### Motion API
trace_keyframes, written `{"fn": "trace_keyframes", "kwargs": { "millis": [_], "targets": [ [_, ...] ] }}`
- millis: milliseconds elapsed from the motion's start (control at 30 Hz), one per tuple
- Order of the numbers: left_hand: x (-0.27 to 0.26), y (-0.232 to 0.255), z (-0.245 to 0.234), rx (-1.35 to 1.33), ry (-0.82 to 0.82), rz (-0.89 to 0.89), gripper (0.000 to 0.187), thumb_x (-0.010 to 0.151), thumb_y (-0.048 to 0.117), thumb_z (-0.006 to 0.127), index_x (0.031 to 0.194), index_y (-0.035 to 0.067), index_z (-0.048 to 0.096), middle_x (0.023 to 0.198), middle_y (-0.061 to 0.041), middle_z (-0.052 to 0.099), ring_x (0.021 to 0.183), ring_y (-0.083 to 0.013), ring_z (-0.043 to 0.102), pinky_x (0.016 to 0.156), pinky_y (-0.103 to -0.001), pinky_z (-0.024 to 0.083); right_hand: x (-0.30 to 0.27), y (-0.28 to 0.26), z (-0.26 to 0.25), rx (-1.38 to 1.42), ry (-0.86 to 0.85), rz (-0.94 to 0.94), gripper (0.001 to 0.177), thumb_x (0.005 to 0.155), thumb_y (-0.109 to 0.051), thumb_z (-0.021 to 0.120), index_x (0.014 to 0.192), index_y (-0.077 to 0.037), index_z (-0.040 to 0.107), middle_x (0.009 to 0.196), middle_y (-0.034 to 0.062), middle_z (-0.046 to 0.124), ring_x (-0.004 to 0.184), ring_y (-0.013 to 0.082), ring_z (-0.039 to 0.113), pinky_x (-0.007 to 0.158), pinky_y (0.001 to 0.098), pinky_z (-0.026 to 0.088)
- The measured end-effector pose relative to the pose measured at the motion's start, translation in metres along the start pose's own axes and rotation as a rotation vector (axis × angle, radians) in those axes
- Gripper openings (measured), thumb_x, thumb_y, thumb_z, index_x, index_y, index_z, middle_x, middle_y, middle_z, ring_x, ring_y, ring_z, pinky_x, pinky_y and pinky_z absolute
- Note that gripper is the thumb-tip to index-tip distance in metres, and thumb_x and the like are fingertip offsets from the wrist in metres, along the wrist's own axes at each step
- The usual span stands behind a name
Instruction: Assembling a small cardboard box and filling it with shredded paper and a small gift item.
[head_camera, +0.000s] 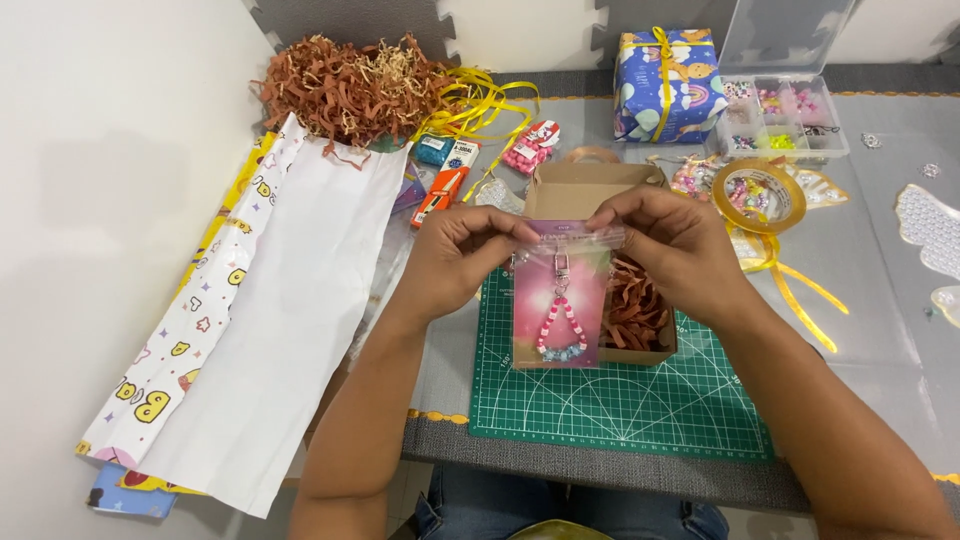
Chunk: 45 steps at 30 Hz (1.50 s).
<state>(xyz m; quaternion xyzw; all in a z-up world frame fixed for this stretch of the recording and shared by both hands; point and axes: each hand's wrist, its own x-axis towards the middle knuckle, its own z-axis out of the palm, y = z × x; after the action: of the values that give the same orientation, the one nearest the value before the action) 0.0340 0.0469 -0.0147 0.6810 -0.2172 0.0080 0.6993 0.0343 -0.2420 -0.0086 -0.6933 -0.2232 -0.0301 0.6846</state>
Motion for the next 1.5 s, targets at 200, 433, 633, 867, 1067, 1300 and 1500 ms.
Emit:
{"fn": "trace_keyframes", "kwargs": {
  "millis": [200,433,633,867,1067,1300,1500],
  "targets": [
    [0.005,-0.02,-0.011,-0.166,-0.059,0.02,0.018,0.105,0.007,0.074,0.116,-0.005,0.081,0.1,-0.02,0.082,0.091,-0.0199,0.079,0.079,-0.037,0.071,-0.002,0.005,0.001,-0.024,-0.034,-0.077,0.013,0.108,0.01,0.073,0.117,0.004,0.081,0.105,0.0167,0.084,0.104,0.0191,0.074,0.101,0.0393,0.063],
    [0.002,-0.016,0.005,0.034,-0.015,-0.076,0.034,0.109,0.03,0.082,0.125,-0.001,0.082,0.086,-0.014,0.082,0.078,-0.015,0.075,0.071,-0.028,0.063,-0.008,-0.006,0.01,-0.202,-0.024,-0.104,0.023,0.105,0.017,0.068,0.116,0.003,0.083,0.105,0.0214,0.085,0.105,0.0276,0.081,0.099,0.0445,0.066],
    [0.001,-0.005,0.01,0.108,0.03,-0.07,0.024,0.105,0.018,0.089,0.121,0.0,0.09,0.088,-0.015,0.084,0.079,-0.0145,0.074,0.071,-0.027,0.064,-0.004,-0.029,0.009,-0.071,-0.173,0.016,0.057,0.091,0.019,0.065,0.143,-0.006,0.063,0.125,0.0263,0.08,0.116,0.0352,0.078,0.106,0.0537,0.065],
    [-0.002,0.004,0.015,0.075,0.086,-0.064,0.021,0.105,0.016,0.089,0.121,0.003,0.09,0.089,-0.012,0.083,0.082,-0.0137,0.075,0.075,-0.028,0.067,-0.002,-0.021,0.01,0.052,-0.154,0.241,0.054,0.102,-0.003,0.075,0.152,0.01,0.061,0.128,0.0385,0.081,0.112,0.0512,0.082,0.099,0.0602,0.063],
    [-0.005,0.011,0.022,0.031,0.093,-0.038,0.027,0.099,0.014,0.095,0.124,0.004,0.089,0.096,-0.009,0.086,0.091,-0.0117,0.075,0.084,-0.03,0.069,-0.008,-0.028,0.023,0.04,0.122,0.146,0.016,0.106,-0.005,0.085,0.121,0.002,0.086,0.101,0.0148,0.087,0.091,0.0197,0.08,0.086,0.0325,0.063],
    [0.001,0.004,0.008,0.019,0.13,0.003,0.022,0.099,0.007,0.094,0.12,0.003,0.087,0.1,-0.012,0.089,0.091,-0.018,0.087,0.082,-0.029,0.071,0.007,-0.055,-0.015,-0.187,0.218,-0.107,0.01,0.119,0.0,0.079,0.127,0.004,0.082,0.106,0.0173,0.081,0.102,0.0226,0.078,0.107,0.0404,0.063],
    [0.003,0.005,0.0,0.12,0.165,0.035,0.014,0.106,0.009,0.089,0.12,0.007,0.087,0.1,-0.01,0.086,0.091,-0.0195,0.087,0.086,-0.031,0.07,0.026,-0.024,-0.011,-0.428,-0.022,-0.191,0.012,0.111,-0.004,0.082,0.122,-0.001,0.086,0.108,0.0238,0.084,0.113,0.0406,0.083,0.11,0.0562,0.06]
  ]
}}
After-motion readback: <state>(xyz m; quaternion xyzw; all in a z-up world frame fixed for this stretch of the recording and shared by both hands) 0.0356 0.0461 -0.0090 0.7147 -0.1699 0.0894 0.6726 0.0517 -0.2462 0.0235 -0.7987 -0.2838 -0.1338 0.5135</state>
